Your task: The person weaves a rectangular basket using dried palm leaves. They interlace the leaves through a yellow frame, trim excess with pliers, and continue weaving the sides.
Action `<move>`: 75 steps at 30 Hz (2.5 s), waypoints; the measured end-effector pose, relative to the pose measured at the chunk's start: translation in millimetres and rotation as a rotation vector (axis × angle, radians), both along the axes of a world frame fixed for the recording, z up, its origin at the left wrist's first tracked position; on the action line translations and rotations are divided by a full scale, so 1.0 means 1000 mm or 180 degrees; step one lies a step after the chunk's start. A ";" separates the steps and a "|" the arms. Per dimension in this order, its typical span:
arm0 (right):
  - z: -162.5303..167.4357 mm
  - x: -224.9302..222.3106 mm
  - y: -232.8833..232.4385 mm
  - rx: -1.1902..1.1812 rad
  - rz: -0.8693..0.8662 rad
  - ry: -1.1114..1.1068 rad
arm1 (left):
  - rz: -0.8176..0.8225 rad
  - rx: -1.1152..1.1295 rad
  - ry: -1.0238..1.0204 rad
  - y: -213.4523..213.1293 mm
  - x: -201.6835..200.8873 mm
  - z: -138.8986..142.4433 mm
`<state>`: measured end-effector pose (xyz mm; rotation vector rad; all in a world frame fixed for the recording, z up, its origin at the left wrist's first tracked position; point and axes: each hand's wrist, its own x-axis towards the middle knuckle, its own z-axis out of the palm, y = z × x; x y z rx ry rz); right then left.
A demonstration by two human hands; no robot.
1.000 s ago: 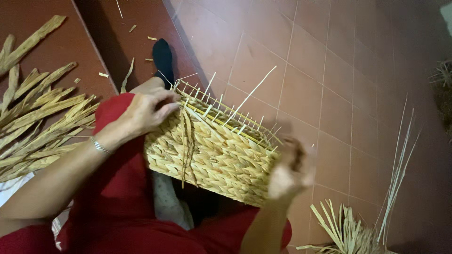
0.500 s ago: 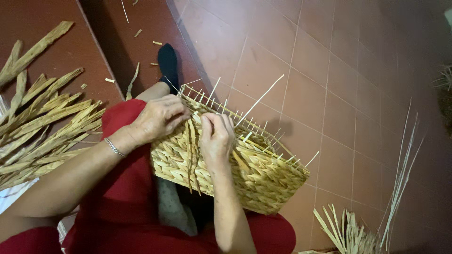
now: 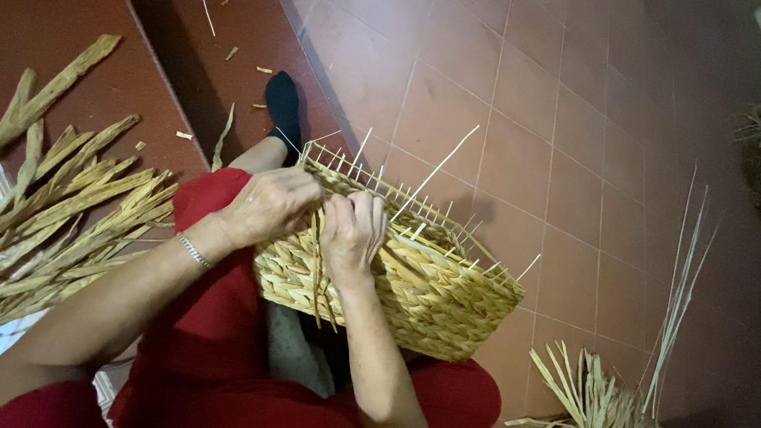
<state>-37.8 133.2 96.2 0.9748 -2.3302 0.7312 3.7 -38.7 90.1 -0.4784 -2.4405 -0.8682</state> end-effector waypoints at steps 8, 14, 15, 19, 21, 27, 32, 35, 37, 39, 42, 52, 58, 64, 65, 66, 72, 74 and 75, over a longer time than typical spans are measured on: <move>0.020 0.019 0.021 -0.0020 -0.0041 0.0455 | 0.0108 0.0166 -0.0727 0.002 -0.049 0.005; 0.000 0.021 0.026 0.0343 -0.0030 0.0398 | 0.0345 -0.0154 -0.2283 -0.009 -0.055 0.043; -0.007 0.021 0.028 0.0438 -0.0016 0.0327 | 0.0463 -0.0118 -0.2929 -0.012 -0.057 0.046; -0.032 0.010 0.034 0.0494 0.0044 -0.0206 | -0.0005 0.0535 -0.3081 -0.015 -0.068 0.043; -0.032 0.006 0.042 0.0330 0.0206 -0.0910 | -0.0388 0.0909 -0.2797 -0.015 -0.071 0.036; 0.000 -0.023 0.047 -0.0285 -0.0272 -0.2348 | -0.0305 0.0827 -0.2545 -0.017 -0.062 0.028; 0.006 -0.033 0.039 -0.0395 0.0229 -0.0746 | -0.0177 0.0616 -0.2569 -0.013 -0.059 0.023; 0.003 -0.035 0.036 -0.0301 0.0174 -0.0583 | -0.0782 0.0854 -0.2002 -0.017 -0.062 0.011; 0.003 -0.034 0.037 -0.0319 0.0150 -0.0581 | -0.0888 0.0888 -0.1904 -0.018 -0.063 0.002; 0.005 -0.032 0.040 -0.0385 0.0126 -0.0699 | -0.0673 0.0862 -0.2127 -0.017 -0.063 -0.005; 0.007 -0.031 0.044 -0.0277 0.0075 -0.1110 | -0.0598 0.0842 -0.1987 -0.011 -0.069 -0.007; -0.008 -0.025 0.043 0.0080 0.0176 -0.0558 | -0.0562 0.1232 -0.2417 -0.007 -0.074 0.003; 0.004 -0.015 0.049 0.0027 0.0209 -0.0778 | -0.0936 0.1260 -0.2416 -0.012 -0.070 0.000; 0.005 -0.024 0.049 0.0486 -0.0259 -0.1286 | -0.0927 0.1330 -0.2634 -0.013 -0.068 -0.007; 0.005 -0.025 0.049 0.0506 -0.0366 -0.1238 | -0.0952 0.1345 -0.2574 -0.014 -0.070 -0.008; 0.005 -0.025 0.048 0.0523 -0.0476 -0.1186 | -0.0979 0.1356 -0.2512 -0.015 -0.071 -0.008; 0.008 -0.021 0.053 0.0389 -0.0272 -0.1656 | -0.0734 0.1221 -0.2887 -0.014 -0.072 -0.013; 0.009 -0.021 0.057 0.0378 -0.0346 -0.1641 | -0.0952 0.1316 -0.2687 -0.013 -0.072 -0.010; 0.009 -0.023 0.059 0.0365 -0.0382 -0.1623 | -0.1058 0.1356 -0.2576 -0.012 -0.073 -0.008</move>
